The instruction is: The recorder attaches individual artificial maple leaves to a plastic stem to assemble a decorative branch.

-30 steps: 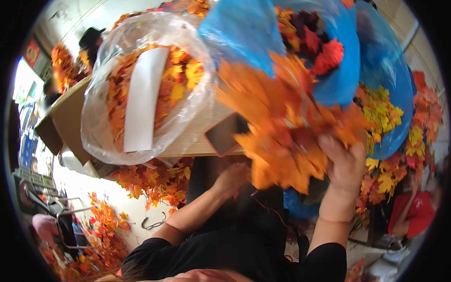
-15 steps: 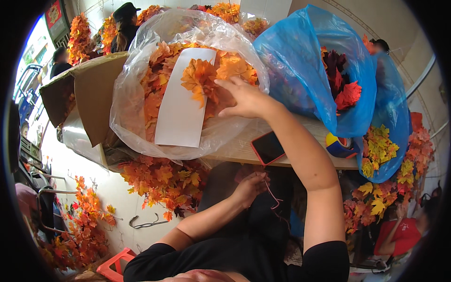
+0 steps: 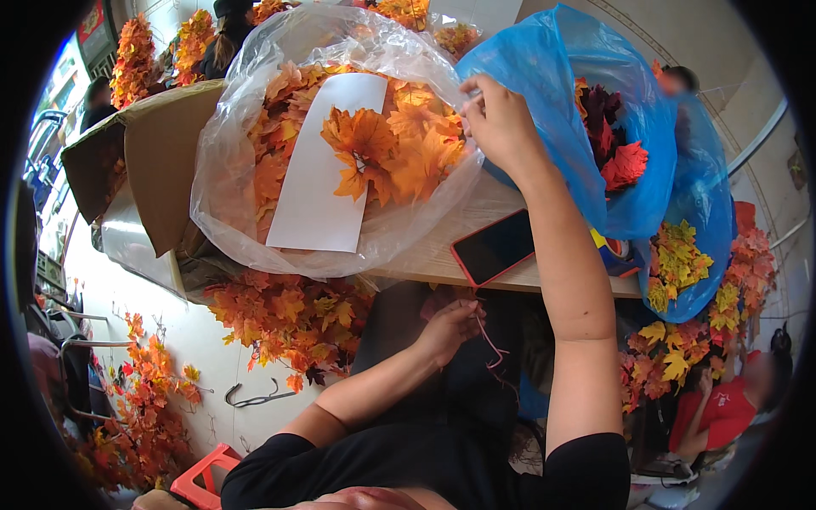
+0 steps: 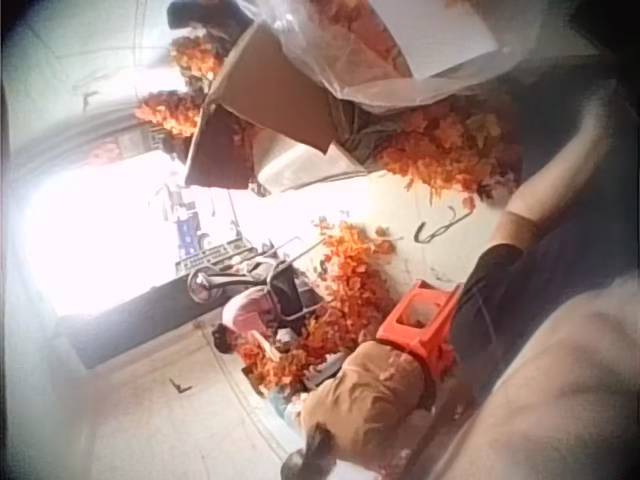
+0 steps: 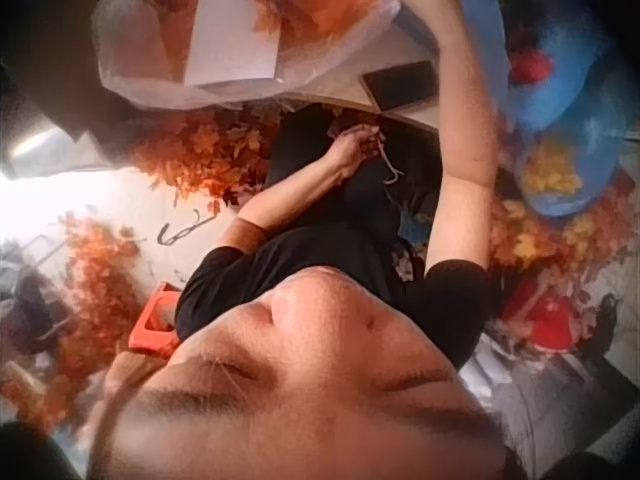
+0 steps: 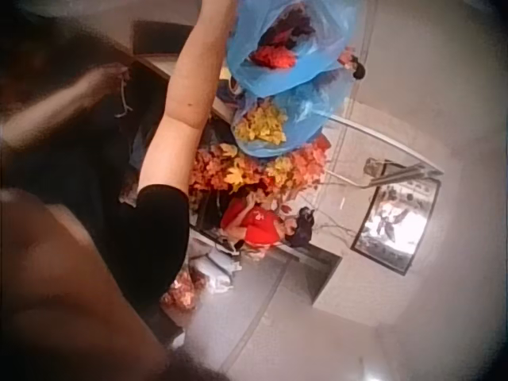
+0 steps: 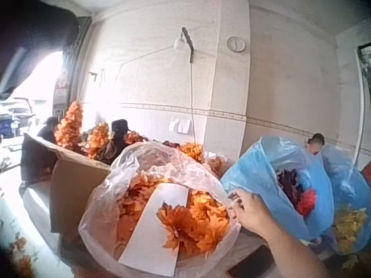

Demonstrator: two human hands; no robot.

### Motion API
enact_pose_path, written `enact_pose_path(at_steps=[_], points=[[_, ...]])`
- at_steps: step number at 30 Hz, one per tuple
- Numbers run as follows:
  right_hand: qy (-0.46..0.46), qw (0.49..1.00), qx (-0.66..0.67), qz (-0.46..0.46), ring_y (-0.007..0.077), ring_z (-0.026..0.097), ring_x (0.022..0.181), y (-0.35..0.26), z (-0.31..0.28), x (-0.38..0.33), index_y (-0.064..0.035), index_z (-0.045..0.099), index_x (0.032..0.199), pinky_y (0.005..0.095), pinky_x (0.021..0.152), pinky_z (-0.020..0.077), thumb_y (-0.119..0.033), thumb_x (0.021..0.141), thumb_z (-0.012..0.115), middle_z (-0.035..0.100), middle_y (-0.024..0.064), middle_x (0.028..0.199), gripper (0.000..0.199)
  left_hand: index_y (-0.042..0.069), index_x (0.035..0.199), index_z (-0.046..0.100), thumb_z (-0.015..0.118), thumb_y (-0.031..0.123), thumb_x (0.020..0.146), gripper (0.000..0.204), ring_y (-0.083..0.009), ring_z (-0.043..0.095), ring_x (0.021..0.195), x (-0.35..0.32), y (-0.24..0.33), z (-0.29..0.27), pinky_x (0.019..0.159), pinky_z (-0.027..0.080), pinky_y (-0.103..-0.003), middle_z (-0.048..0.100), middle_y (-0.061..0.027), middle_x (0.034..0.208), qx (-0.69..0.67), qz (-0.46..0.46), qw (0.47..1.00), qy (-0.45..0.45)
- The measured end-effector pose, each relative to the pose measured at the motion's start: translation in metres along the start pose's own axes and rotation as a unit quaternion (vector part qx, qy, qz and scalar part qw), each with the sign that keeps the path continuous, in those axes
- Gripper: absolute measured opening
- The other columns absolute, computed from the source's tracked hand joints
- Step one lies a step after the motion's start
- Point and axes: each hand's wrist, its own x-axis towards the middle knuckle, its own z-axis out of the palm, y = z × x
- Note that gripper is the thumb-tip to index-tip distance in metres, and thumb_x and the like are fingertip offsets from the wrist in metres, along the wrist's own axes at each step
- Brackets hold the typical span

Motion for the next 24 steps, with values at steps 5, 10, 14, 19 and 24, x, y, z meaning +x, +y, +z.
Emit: enact_pose_path(at_steps=[5,10,14,19,24], points=[[-0.195,0.961,-0.137,-0.138,0.0193,0.063,0.072,0.023,-0.004,-0.023,0.0036,0.063,0.091,0.0327,0.067,0.0507,-0.003,0.077,0.061,0.066,0.0128,0.092,0.016,0.014,0.092,0.058,0.055,0.025,0.094,0.012,-0.0075,0.058,0.081,-0.001,0.0,-0.002,0.077,0.044,-0.026,0.063,0.0024,0.089,-0.004,-0.001,1.0,0.008],[-0.121,0.957,-0.166,-0.203,0.0292,0.06,0.082,0.057,0.023,-0.037,0.0014,0.064,0.085,0.035,0.074,0.0472,-0.013,0.072,0.071,0.061,0.0146,0.089,0.021,0.011,0.095,0.055,0.052,0.025,0.096,0.015,-0.0129,0.06,0.086,-0.003,-0.002,0.002,0.081,0.045,-0.029,0.063,-0.0018,0.095,0.003,0.006,1.0,0.004],[-0.096,0.985,-0.069,-0.123,0.0161,0.057,0.067,0.05,0.037,-0.036,0.0008,0.064,0.083,0.0287,0.061,0.044,-0.016,0.074,0.073,0.06,0.009,0.076,0.021,0.011,0.098,0.051,0.046,0.018,0.098,0.009,-0.0205,0.06,0.095,-0.011,-0.001,0.01,0.09,0.044,-0.037,0.062,-0.0091,0.101,0.004,0.01,1.0,0.017],[-0.026,0.996,0.035,-0.08,0.0163,0.062,0.067,0.054,0.013,-0.043,-0.0012,0.064,0.081,0.0302,0.064,0.0486,-0.02,0.075,0.073,0.065,0.0088,0.074,0.022,0.009,0.096,0.052,0.044,0.022,0.099,0.016,-0.0196,0.062,0.097,-0.011,0.003,0.009,0.09,0.046,-0.035,0.063,-0.0099,0.107,0.012,0.008,1.0,-0.003],[-0.063,0.943,0.326,-0.027,0.0091,0.059,0.071,0.06,-0.037,-0.097,-0.0039,0.054,0.08,0.0232,0.064,0.0453,-0.01,0.081,0.064,0.06,0.0005,0.075,0.011,0.009,0.097,0.052,0.045,0.022,0.099,0.016,-0.0198,0.063,0.096,-0.01,0.006,0.013,0.089,0.046,-0.035,0.064,-0.0097,0.105,0.035,0.015,0.999,0.025]])
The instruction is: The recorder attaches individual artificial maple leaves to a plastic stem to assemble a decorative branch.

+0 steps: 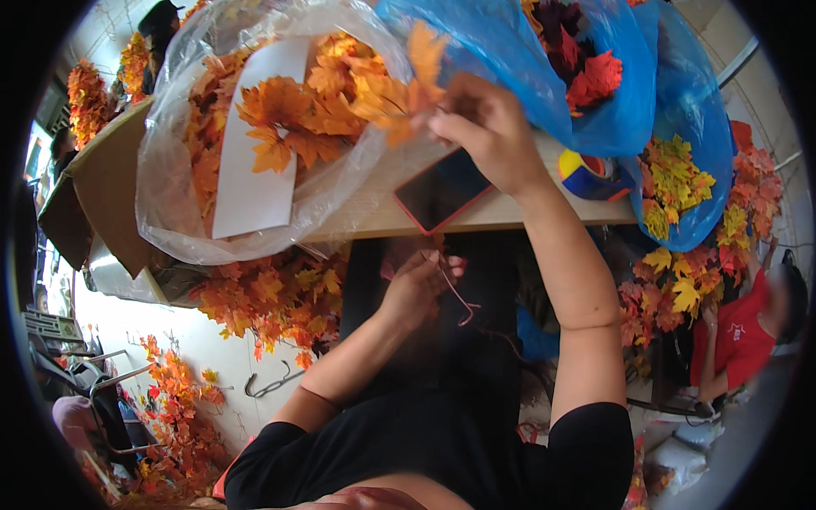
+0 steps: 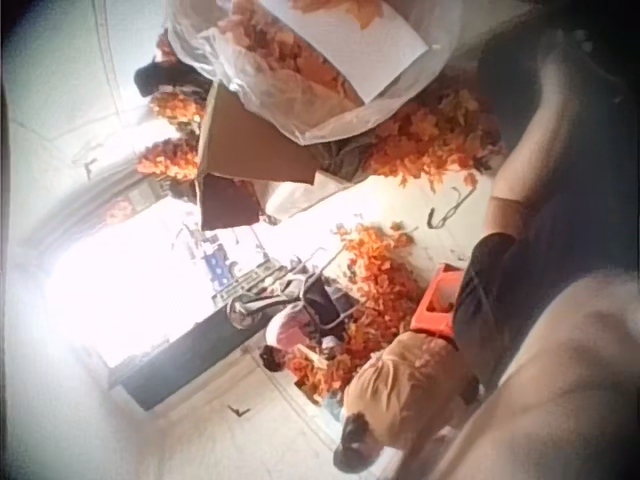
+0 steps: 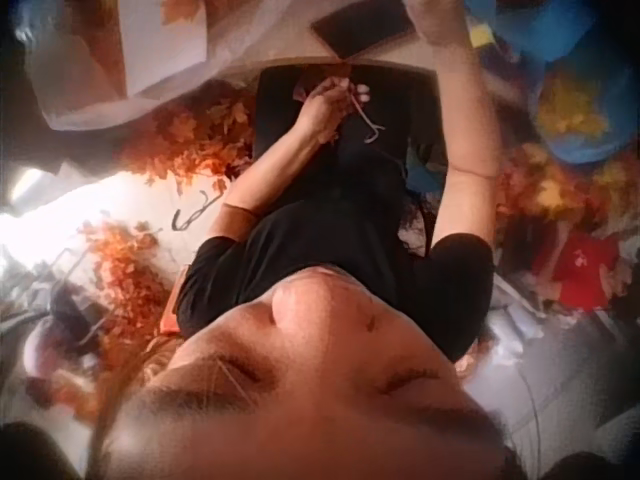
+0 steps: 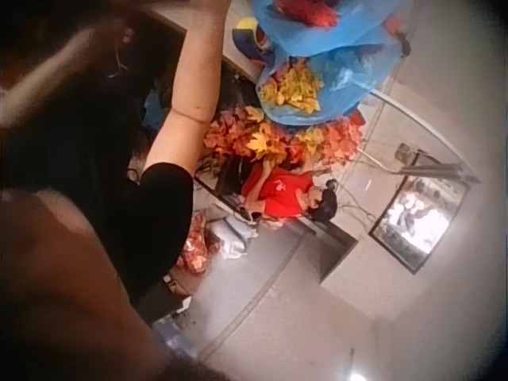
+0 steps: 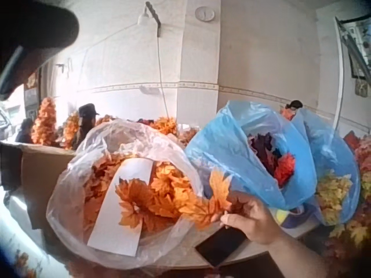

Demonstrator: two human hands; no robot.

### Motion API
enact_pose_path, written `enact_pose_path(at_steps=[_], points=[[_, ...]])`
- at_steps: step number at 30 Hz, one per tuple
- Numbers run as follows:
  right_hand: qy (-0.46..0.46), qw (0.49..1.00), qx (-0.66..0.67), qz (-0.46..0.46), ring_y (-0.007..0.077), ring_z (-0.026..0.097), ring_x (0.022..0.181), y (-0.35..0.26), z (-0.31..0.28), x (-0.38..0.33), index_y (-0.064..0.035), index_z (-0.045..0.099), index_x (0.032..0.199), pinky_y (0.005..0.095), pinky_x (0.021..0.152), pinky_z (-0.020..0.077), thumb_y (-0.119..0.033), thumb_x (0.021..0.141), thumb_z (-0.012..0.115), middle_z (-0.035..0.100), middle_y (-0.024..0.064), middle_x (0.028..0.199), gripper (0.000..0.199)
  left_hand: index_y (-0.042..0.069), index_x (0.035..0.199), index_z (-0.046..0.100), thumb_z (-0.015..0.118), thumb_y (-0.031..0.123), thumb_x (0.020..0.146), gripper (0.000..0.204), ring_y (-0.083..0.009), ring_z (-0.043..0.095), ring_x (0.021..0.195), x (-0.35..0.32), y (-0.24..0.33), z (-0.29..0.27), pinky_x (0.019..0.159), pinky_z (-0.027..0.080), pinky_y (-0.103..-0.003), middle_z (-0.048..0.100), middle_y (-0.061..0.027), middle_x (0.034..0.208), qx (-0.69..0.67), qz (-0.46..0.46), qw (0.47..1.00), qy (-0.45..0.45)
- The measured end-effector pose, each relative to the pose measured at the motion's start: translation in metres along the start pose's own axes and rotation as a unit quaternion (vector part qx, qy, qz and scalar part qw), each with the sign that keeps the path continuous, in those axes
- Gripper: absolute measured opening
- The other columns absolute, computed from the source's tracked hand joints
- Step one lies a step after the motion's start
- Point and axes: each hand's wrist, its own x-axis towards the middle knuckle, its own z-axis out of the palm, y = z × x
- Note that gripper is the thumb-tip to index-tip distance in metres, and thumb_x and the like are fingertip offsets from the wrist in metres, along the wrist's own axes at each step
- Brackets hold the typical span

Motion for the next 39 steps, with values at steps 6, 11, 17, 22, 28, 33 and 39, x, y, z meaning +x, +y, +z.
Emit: enact_pose_path(at_steps=[6,11,17,22,28,33,39], points=[[0.005,0.964,-0.261,0.05,0.0125,0.047,0.064,-0.011,-0.025,-0.113,-0.0038,0.048,0.075,0.0243,0.059,0.0383,-0.005,0.077,0.06,0.057,0.0046,0.081,0.012,0.006,0.097,0.053,0.049,0.022,0.098,0.017,-0.0194,0.064,0.095,-0.001,-0.01,0.005,0.086,0.048,-0.032,0.065,-0.011,0.103,0.063,0.069,0.995,-0.032],[-0.066,0.937,-0.344,-0.004,0.0278,0.059,0.072,0.003,-0.04,-0.163,-0.0006,0.052,0.075,0.034,0.065,0.0473,0.0,0.07,0.061,0.06,0.0113,0.08,0.01,0.004,0.095,0.053,0.051,0.02,0.097,0.016,-0.019,0.063,0.095,-0.007,-0.012,0.013,0.085,0.047,-0.03,0.064,-0.0117,0.103,0.117,0.08,0.99,0.013],[-0.128,0.922,-0.277,0.239,0.0261,0.057,0.065,0.007,-0.045,-0.179,0.0007,0.055,0.079,0.033,0.061,0.0467,-0.002,0.075,0.064,0.056,0.0112,0.07,0.011,0.001,0.095,0.051,0.05,0.014,0.097,0.013,-0.0164,0.061,0.096,-0.01,-0.019,0.026,0.085,0.046,-0.028,0.063,-0.0122,0.105,0.152,0.148,0.977,0.016],[-0.128,0.925,-0.355,0.047,0.0291,0.061,0.073,0.039,-0.029,-0.17,0.0008,0.064,0.103,0.0348,0.066,0.0499,0.002,0.081,0.061,0.064,0.0143,0.082,0.023,0.001,0.097,0.05,0.048,0.016,0.098,0.015,-0.0124,0.06,0.093,-0.018,-0.023,0.032,0.081,0.049,-0.025,0.064,-0.0105,0.102,0.208,0.141,0.968,0.012],[-0.001,0.951,-0.302,0.061,0.0273,0.064,0.068,0.056,-0.014,-0.181,-0.0008,0.064,0.09,0.032,0.06,0.0516,-0.001,0.081,0.065,0.065,0.0121,0.077,0.009,0.001,0.097,0.05,0.048,0.017,0.099,0.016,-0.0075,0.058,0.083,-0.021,-0.014,0.036,0.073,0.049,-0.023,0.065,-0.0078,0.097,0.226,0.177,0.957,0.034],[-0.01,0.939,-0.341,-0.041,0.0258,0.063,0.068,0.064,-0.009,-0.181,0.0019,0.064,0.09,0.0329,0.062,0.0521,0.001,0.075,0.068,0.065,0.0119,0.078,0.016,0.001,0.096,0.051,0.05,0.016,0.098,0.015,-0.0056,0.057,0.079,-0.021,-0.014,0.035,0.068,0.047,-0.021,0.063,-0.0052,0.09,0.246,0.168,0.954,0.028],[-0.024,0.933,-0.353,-0.061,0.0246,0.062,0.066,0.068,-0.005,-0.182,0.0024,0.065,0.089,0.0316,0.059,0.0517,0.006,0.073,0.067,0.064,0.0114,0.075,0.017,0.002,0.095,0.051,0.052,0.016,0.097,0.014,-0.0043,0.055,0.074,-0.02,-0.019,0.034,0.067,0.046,-0.02,0.058,-0.0006,0.082,0.252,0.165,0.953,0.042]])
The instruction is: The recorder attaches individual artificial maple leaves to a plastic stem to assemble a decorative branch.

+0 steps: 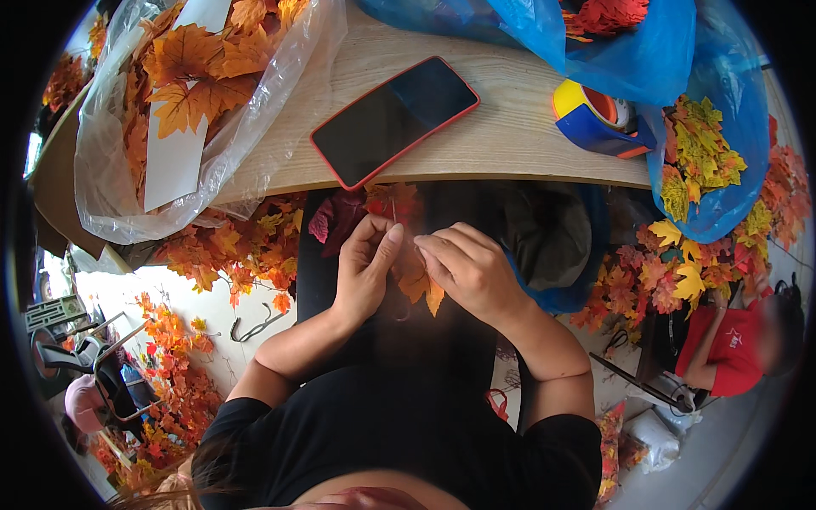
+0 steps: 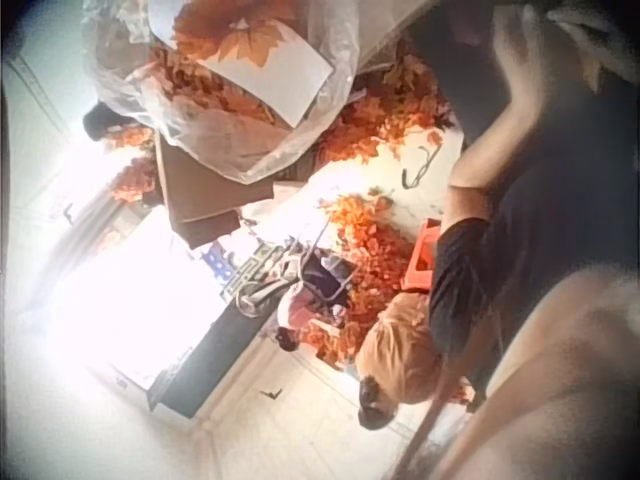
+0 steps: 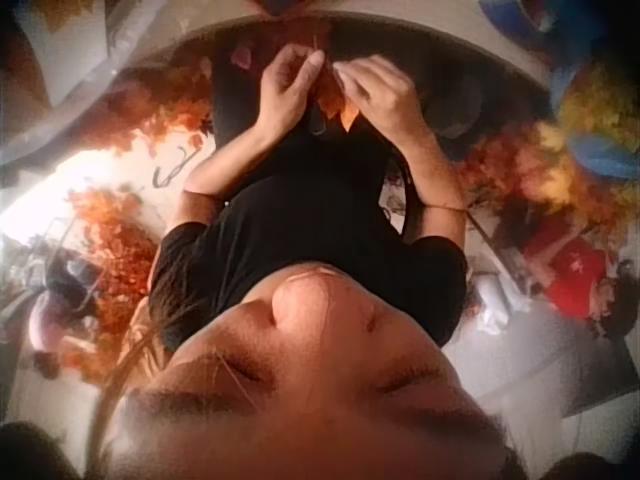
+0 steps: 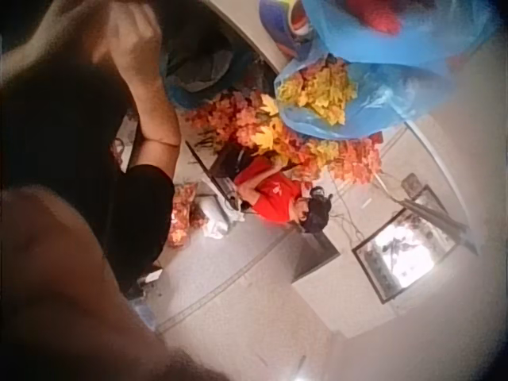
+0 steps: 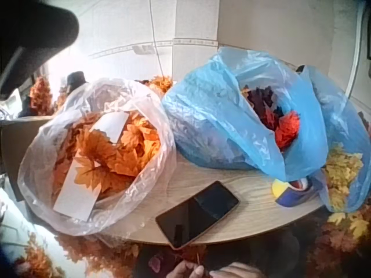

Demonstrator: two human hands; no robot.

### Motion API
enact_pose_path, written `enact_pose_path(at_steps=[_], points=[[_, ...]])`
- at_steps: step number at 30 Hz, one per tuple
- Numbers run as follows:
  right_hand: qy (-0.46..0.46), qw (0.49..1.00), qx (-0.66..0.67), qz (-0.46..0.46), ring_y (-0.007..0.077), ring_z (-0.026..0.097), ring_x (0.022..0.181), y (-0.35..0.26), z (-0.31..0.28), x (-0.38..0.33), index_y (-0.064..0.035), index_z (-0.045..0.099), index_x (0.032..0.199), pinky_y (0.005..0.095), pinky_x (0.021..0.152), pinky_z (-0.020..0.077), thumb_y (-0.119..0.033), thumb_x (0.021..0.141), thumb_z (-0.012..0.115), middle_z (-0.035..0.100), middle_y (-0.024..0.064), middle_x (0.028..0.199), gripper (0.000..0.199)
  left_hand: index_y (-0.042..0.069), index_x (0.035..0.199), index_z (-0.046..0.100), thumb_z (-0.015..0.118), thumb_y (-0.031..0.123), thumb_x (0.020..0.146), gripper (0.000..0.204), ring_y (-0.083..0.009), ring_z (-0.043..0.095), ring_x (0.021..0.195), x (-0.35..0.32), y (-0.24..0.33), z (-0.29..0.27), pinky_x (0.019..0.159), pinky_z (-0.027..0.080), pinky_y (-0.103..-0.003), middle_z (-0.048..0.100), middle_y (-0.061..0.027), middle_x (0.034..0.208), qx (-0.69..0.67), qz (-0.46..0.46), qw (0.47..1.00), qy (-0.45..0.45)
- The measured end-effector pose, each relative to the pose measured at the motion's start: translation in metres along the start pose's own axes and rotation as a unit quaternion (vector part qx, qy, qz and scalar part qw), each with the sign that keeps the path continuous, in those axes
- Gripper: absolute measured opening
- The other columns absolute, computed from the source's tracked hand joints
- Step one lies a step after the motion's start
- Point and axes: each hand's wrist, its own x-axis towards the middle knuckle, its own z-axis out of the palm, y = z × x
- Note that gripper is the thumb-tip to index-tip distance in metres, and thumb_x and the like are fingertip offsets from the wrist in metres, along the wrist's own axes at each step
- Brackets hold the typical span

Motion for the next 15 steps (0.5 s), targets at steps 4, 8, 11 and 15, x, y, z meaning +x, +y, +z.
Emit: enact_pose_path(at_steps=[4,8,11,15], points=[[-0.004,1.0,-0.001,-0.001,0.0245,0.062,0.066,0.0007,0.002,-0.0023,0.0026,0.065,0.088,0.0311,0.058,0.0515,0.006,0.072,0.068,0.064,0.0114,0.075,0.016,0.002,0.093,0.05,0.052,0.017,0.097,0.015,-0.0036,0.051,0.069,-0.0004,-0.0053,0.0,0.061,0.043,-0.02,0.056,0.0004,0.079,0.03,-0.001,1.0,0.004],[0.0,1.0,0.0,-0.004,0.024,0.062,0.065,0.0016,0.0055,-0.0043,0.0029,0.065,0.086,0.0308,0.057,0.051,0.006,0.072,0.068,0.064,0.0115,0.074,0.015,0.003,0.092,0.051,0.051,0.018,0.098,0.016,-0.0032,0.048,0.066,-0.002,-0.003,0.0025,0.057,0.04,-0.019,0.055,0.001,0.076,0.011,-0.01,1.0,0.015],[0.006,1.0,0.002,-0.004,0.0238,0.061,0.064,0.0009,0.006,-0.0036,0.0031,0.065,0.086,0.0307,0.056,0.0508,0.007,0.071,0.069,0.064,0.0116,0.073,0.015,0.003,0.091,0.051,0.051,0.018,0.098,0.017,-0.0033,0.047,0.064,-0.0023,-0.0042,0.0021,0.055,0.04,-0.019,0.053,0.0013,0.075,0.008,-0.01,1.0,0.016],[0.007,1.0,0.006,-0.003,0.0238,0.061,0.064,0.0014,0.0058,-0.0031,0.0032,0.065,0.086,0.0306,0.056,0.0507,0.007,0.071,0.069,0.064,0.0117,0.073,0.015,0.002,0.092,0.051,0.051,0.018,0.098,0.017,-0.0026,0.046,0.065,-0.0021,-0.0038,0.0028,0.057,0.039,-0.019,0.052,0.0022,0.074,0.016,-0.002,1.0,0.012]])
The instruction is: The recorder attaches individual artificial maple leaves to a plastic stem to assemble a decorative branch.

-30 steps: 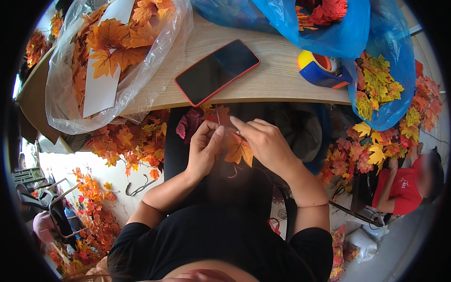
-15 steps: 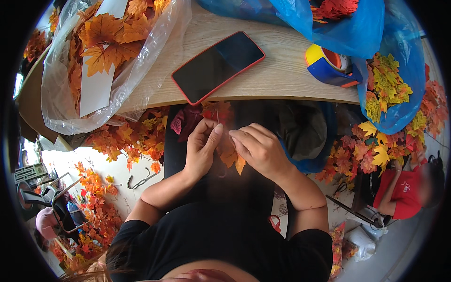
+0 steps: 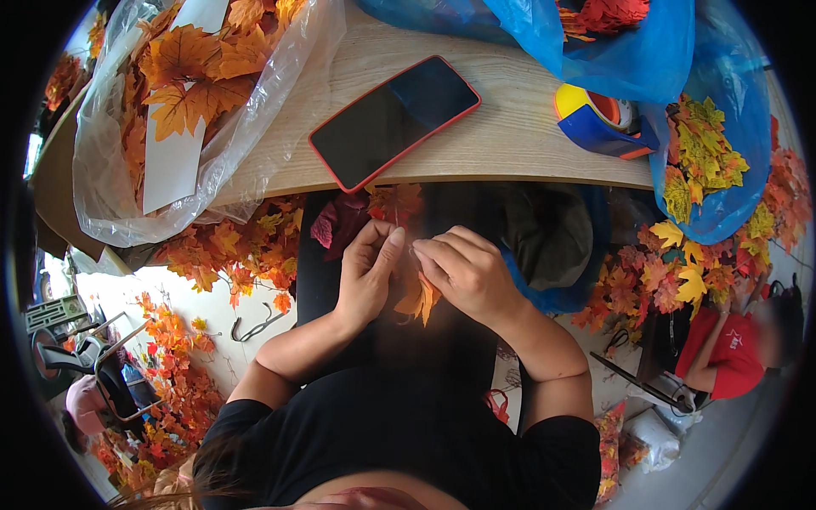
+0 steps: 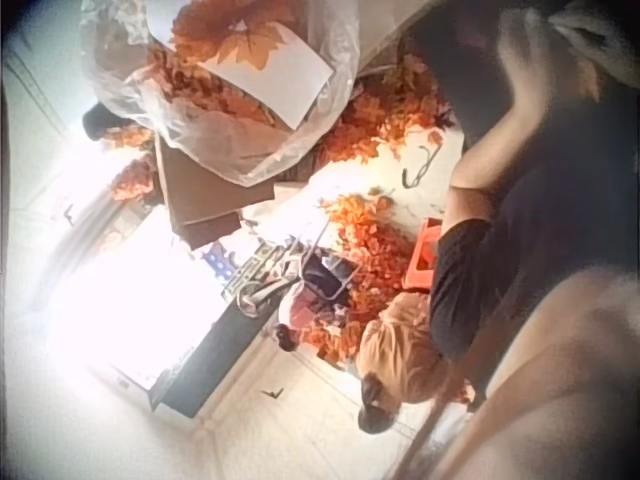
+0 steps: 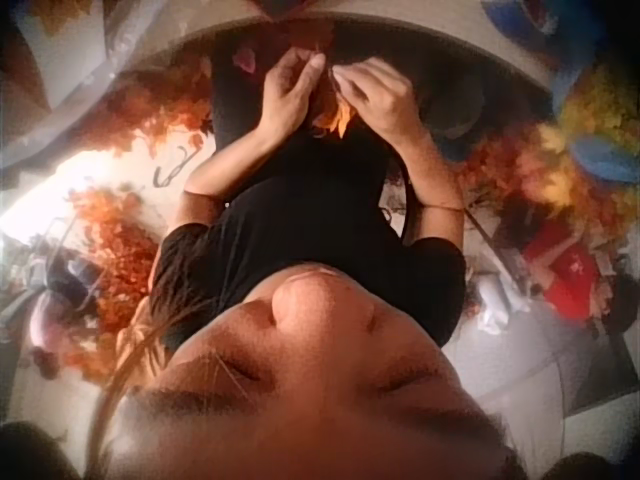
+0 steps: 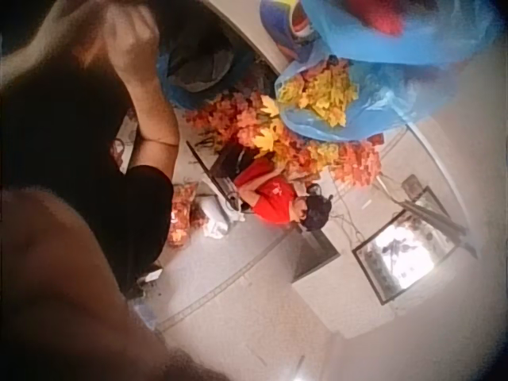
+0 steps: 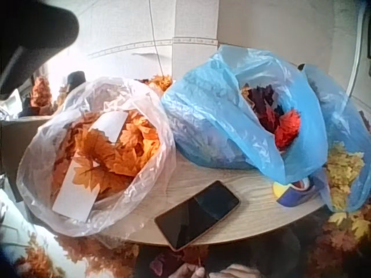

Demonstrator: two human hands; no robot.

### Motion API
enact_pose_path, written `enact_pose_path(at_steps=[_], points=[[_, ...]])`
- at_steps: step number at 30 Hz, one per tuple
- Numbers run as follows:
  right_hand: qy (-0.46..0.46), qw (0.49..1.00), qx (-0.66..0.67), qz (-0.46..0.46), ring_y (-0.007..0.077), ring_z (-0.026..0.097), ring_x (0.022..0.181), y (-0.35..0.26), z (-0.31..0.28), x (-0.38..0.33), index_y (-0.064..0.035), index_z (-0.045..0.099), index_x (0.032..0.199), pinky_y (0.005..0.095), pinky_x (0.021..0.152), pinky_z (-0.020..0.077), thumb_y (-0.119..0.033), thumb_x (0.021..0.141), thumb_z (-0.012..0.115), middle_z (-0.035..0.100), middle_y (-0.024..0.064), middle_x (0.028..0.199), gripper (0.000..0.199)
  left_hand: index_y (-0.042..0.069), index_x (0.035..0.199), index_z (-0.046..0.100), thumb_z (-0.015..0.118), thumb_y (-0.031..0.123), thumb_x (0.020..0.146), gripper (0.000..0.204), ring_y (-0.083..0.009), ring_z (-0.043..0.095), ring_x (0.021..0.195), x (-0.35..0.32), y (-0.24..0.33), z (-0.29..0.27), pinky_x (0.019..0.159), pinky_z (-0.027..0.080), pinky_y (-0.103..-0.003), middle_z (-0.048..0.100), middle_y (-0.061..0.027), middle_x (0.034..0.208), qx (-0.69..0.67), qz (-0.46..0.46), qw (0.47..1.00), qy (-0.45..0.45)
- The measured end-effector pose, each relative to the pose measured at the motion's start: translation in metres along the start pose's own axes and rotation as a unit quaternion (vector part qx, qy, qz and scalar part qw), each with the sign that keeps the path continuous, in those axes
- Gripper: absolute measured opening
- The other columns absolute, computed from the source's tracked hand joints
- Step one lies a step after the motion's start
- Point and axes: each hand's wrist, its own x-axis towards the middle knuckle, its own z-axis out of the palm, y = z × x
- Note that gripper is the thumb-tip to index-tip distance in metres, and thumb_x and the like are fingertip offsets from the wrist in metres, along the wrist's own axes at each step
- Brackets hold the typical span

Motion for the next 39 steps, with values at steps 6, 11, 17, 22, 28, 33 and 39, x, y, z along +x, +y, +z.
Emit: enact_pose_path(at_steps=[6,11,17,22,28,33,39], points=[[-0.012,1.0,-0.008,-0.006,0.0242,0.061,0.063,-0.001,0.0,0.0,0.0038,0.064,0.086,0.031,0.056,0.0507,0.007,0.071,0.068,0.063,0.0121,0.072,0.016,0.002,0.091,0.053,0.052,0.018,0.097,0.018,-0.0011,0.045,0.068,0.0,-0.003,-0.004,0.06,0.039,-0.018,0.053,0.0034,0.075,0.049,-0.003,0.999,-0.006],[-0.026,1.0,-0.011,0.001,0.0253,0.06,0.063,-0.002,0.001,-0.001,0.0038,0.064,0.087,0.0319,0.057,0.0508,0.008,0.07,0.067,0.063,0.0125,0.072,0.017,0.002,0.091,0.053,0.053,0.018,0.097,0.017,-0.0011,0.045,0.069,-0.001,-0.006,-0.002,0.061,0.04,-0.018,0.053,0.0034,0.075,0.039,-0.017,0.999,0.005],[-0.062,0.998,-0.019,0.006,0.0258,0.06,0.064,0.001,-0.003,-0.001,0.0035,0.063,0.087,0.0323,0.057,0.0503,0.007,0.07,0.067,0.063,0.0129,0.073,0.018,0.001,0.091,0.053,0.052,0.018,0.097,0.018,-0.002,0.047,0.066,-0.004,-0.01,-0.002,0.059,0.041,-0.019,0.054,0.0023,0.074,0.1,0.003,0.995,0.014],[-0.035,0.999,0.003,-0.016,0.0256,0.06,0.063,0.002,-0.002,-0.001,0.0034,0.063,0.087,0.0315,0.057,0.0495,0.007,0.07,0.067,0.063,0.0125,0.073,0.018,0.0,0.093,0.052,0.051,0.019,0.098,0.019,-0.0042,0.052,0.066,-0.005,-0.006,0.001,0.055,0.044,-0.02,0.056,-0.0006,0.075,-0.004,-0.033,0.999,-0.001],[-0.036,0.999,0.03,-0.008,0.0247,0.06,0.064,0.003,-0.005,-0.006,0.0039,0.063,0.089,0.0317,0.057,0.0499,0.006,0.071,0.068,0.063,0.0118,0.073,0.018,0.0,0.095,0.052,0.05,0.02,0.098,0.02,-0.0061,0.055,0.072,-0.004,-0.004,0.0,0.065,0.046,-0.021,0.058,-0.002,0.081,-0.046,-0.049,0.998,-0.012],[-0.021,0.999,0.012,-0.024,0.0248,0.06,0.064,0.002,-0.003,-0.006,0.0048,0.064,0.09,0.0318,0.058,0.05,0.004,0.072,0.068,0.063,0.0124,0.073,0.019,0.0,0.095,0.053,0.049,0.019,0.098,0.019,-0.0065,0.055,0.074,-0.005,-0.001,0.0,0.069,0.046,-0.021,0.058,-0.0019,0.082,-0.06,-0.064,0.996,-0.012],[-0.019,0.999,0.004,-0.035,0.0253,0.06,0.064,0.001,-0.002,-0.005,0.0054,0.064,0.09,0.032,0.057,0.0497,0.004,0.071,0.069,0.062,0.0127,0.074,0.02,0.001,0.095,0.053,0.049,0.019,0.099,0.019,-0.006,0.056,0.074,-0.004,-0.003,-0.002,0.068,0.046,-0.021,0.059,-0.0018,0.082,-0.052,-0.055,0.997,-0.016]])
